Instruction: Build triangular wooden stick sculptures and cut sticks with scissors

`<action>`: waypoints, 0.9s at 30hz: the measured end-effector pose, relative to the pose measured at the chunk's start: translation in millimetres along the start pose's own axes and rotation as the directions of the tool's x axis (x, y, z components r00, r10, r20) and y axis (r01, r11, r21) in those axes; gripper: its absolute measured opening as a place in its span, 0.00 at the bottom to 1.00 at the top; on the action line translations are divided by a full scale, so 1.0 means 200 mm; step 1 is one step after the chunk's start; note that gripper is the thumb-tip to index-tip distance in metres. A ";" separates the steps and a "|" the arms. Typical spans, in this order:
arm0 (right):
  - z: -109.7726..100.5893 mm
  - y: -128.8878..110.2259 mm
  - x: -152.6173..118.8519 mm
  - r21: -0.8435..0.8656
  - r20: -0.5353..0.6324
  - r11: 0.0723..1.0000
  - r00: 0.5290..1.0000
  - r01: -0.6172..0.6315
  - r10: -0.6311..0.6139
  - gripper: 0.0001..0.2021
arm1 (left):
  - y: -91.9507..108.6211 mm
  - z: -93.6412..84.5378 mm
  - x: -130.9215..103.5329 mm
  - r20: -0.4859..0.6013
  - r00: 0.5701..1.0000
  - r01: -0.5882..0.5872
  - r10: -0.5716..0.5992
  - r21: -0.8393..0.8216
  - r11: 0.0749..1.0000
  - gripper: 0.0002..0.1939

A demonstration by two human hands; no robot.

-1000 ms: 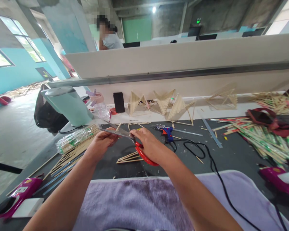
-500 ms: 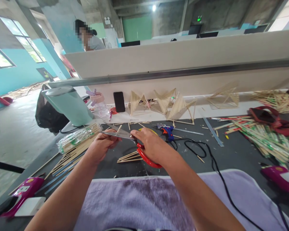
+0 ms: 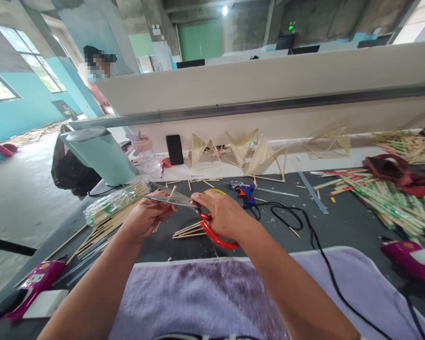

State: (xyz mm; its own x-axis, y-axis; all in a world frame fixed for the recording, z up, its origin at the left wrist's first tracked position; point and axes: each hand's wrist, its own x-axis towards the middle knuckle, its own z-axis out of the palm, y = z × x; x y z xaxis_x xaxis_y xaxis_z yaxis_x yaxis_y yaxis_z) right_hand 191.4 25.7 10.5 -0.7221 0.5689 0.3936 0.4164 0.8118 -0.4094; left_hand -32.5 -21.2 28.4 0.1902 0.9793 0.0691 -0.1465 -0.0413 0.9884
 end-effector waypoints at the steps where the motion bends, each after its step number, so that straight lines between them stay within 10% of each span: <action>1: 0.00 0.00 0.00 0.002 -0.001 1.000 1.000 0.008 -0.008 0.27 | 0.00 0.00 0.00 0.017 1.000 0.012 -0.012 -0.008 1.000 0.14; 19: 0.02 0.12 0.02 -0.026 0.023 0.999 0.999 -0.031 0.031 0.27 | -0.10 -0.11 0.07 0.244 0.955 0.125 -0.167 0.179 0.976 0.16; 27: -0.03 0.33 0.00 0.054 -0.130 0.957 0.948 -0.286 0.291 0.27 | -0.34 -0.19 0.18 0.018 0.878 0.293 -0.479 0.771 0.566 0.07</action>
State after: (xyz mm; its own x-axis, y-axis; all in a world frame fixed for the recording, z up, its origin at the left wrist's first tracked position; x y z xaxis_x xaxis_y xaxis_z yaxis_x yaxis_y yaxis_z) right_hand 221.1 80.1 -11.2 -0.4914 0.7925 0.3613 0.5749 0.6068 -0.5490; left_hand -52.6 23.7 -41.0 0.2549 0.8756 -0.4104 0.7212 0.1105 0.6838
